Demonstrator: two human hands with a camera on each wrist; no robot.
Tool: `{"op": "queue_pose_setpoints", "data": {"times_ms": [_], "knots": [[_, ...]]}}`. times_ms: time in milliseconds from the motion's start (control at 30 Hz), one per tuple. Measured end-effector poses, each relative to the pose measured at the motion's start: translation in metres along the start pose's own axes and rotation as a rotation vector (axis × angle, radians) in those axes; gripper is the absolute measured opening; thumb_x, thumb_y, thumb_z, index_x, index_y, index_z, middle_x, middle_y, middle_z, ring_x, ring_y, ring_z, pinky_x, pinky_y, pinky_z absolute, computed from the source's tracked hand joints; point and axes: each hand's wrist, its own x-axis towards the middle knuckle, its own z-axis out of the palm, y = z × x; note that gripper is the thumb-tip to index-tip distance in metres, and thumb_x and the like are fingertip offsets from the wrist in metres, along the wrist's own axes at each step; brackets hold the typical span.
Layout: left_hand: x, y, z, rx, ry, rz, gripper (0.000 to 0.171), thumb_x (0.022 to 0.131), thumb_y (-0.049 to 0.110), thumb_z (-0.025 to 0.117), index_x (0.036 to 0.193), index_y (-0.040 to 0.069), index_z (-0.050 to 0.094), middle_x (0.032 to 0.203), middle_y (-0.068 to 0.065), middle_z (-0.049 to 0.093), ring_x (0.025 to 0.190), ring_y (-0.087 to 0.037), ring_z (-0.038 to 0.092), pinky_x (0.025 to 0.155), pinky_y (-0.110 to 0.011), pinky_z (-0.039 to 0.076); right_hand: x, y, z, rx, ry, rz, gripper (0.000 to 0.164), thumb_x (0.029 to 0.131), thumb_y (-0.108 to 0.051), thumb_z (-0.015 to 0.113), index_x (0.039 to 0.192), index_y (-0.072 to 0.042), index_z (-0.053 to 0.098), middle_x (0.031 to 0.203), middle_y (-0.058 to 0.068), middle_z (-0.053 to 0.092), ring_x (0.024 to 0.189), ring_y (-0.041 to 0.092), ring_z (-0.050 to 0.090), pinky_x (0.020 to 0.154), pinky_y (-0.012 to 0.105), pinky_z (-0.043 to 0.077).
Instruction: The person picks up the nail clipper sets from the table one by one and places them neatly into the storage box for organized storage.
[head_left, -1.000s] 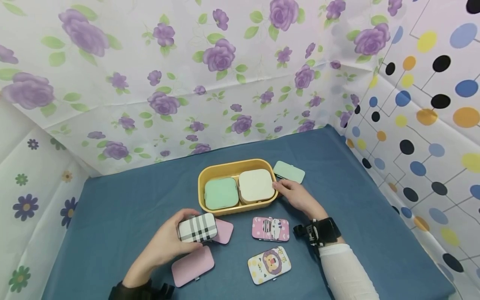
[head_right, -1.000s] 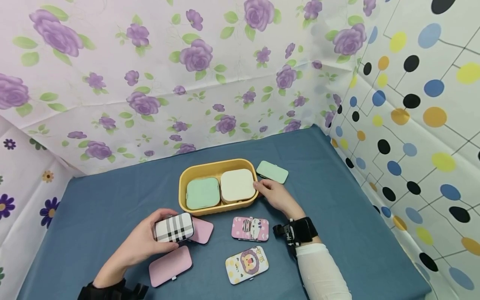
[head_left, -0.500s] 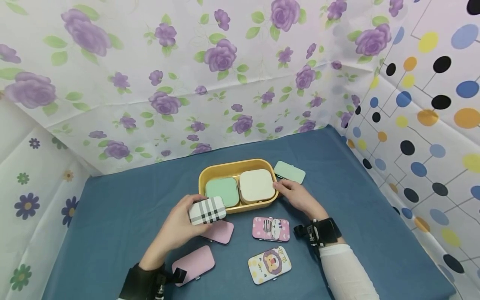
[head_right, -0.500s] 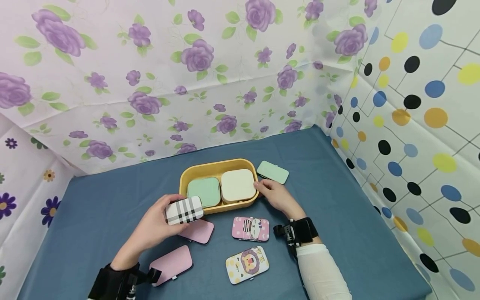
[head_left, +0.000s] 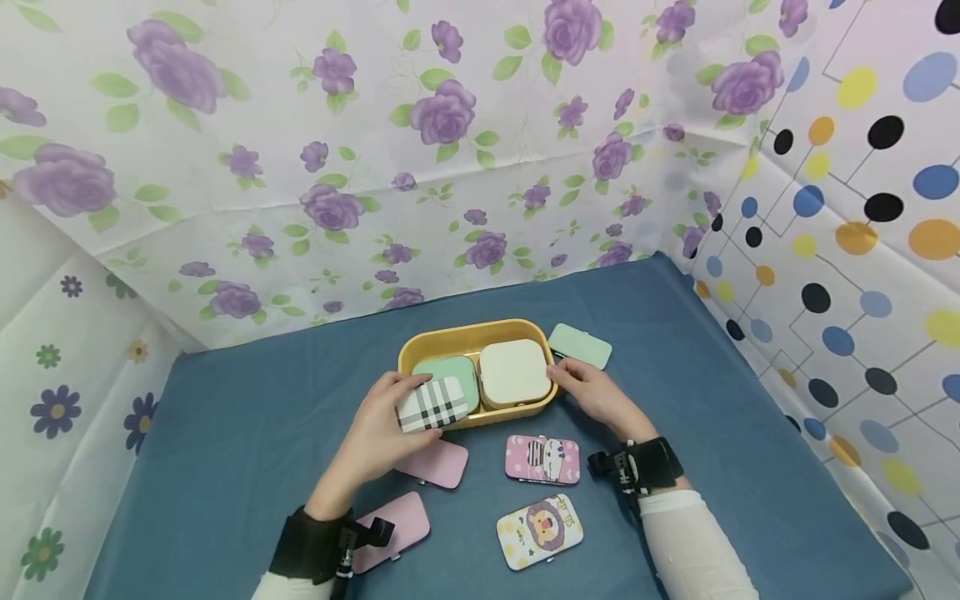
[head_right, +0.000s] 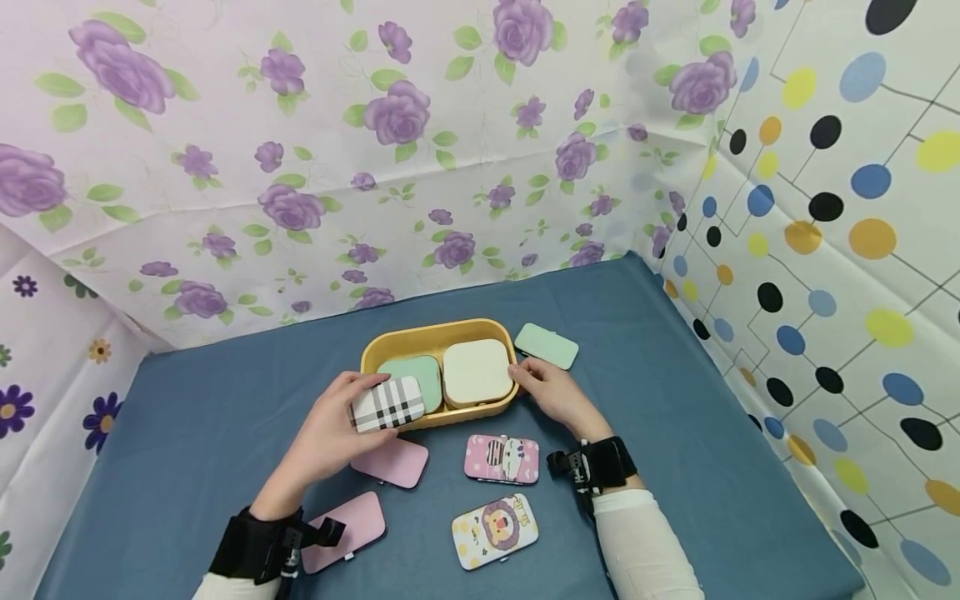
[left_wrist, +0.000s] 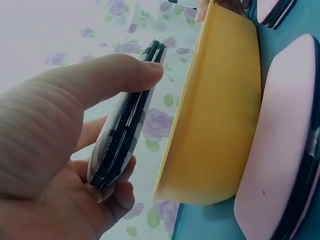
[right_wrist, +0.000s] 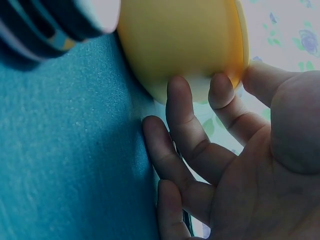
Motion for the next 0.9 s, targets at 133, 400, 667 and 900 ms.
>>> {"op": "queue_pose_setpoints", "data": {"times_ms": [133,400,667,900], "knots": [[0.007,0.002,0.003,0.02,0.016,0.033,0.075,0.07,0.03,0.091,0.137,0.018,0.06,0.119,-0.001,0.054,0.097,-0.019,0.05,0.076,-0.036,0.044,-0.001,0.001,0.0,0.001,0.002,-0.011,0.049,0.095,-0.065,0.05,0.099,-0.018,0.064,0.101,0.006,0.06,0.094,0.026,0.054,0.081,0.041,0.036],[0.021,0.004,0.005,0.035,0.009,0.058,0.07,0.073,0.032,0.089,0.137,0.02,0.061,0.119,-0.001,0.054,0.095,-0.018,0.052,0.073,-0.034,0.047,0.0,0.002,-0.001,0.009,0.0,0.002,0.051,0.094,-0.067,0.05,0.098,-0.019,0.064,0.1,0.006,0.06,0.093,0.027,0.054,0.079,0.04,0.036],[0.032,-0.001,0.008,0.064,-0.01,0.051,0.068,0.075,0.024,0.088,0.138,0.019,0.061,0.122,-0.004,0.054,0.097,-0.02,0.053,0.076,-0.034,0.048,0.0,0.002,0.0,0.021,-0.003,-0.002,0.05,0.094,-0.066,0.05,0.096,-0.018,0.064,0.101,0.006,0.06,0.092,0.028,0.053,0.077,0.04,0.036],[0.038,-0.005,0.012,0.133,-0.002,0.073,0.068,0.076,0.025,0.088,0.138,0.015,0.061,0.125,-0.007,0.059,0.109,-0.023,0.051,0.083,-0.038,0.046,-0.001,0.0,0.0,0.024,-0.006,0.012,0.05,0.094,-0.066,0.05,0.097,-0.019,0.064,0.101,0.006,0.06,0.092,0.027,0.054,0.078,0.04,0.036]]}}
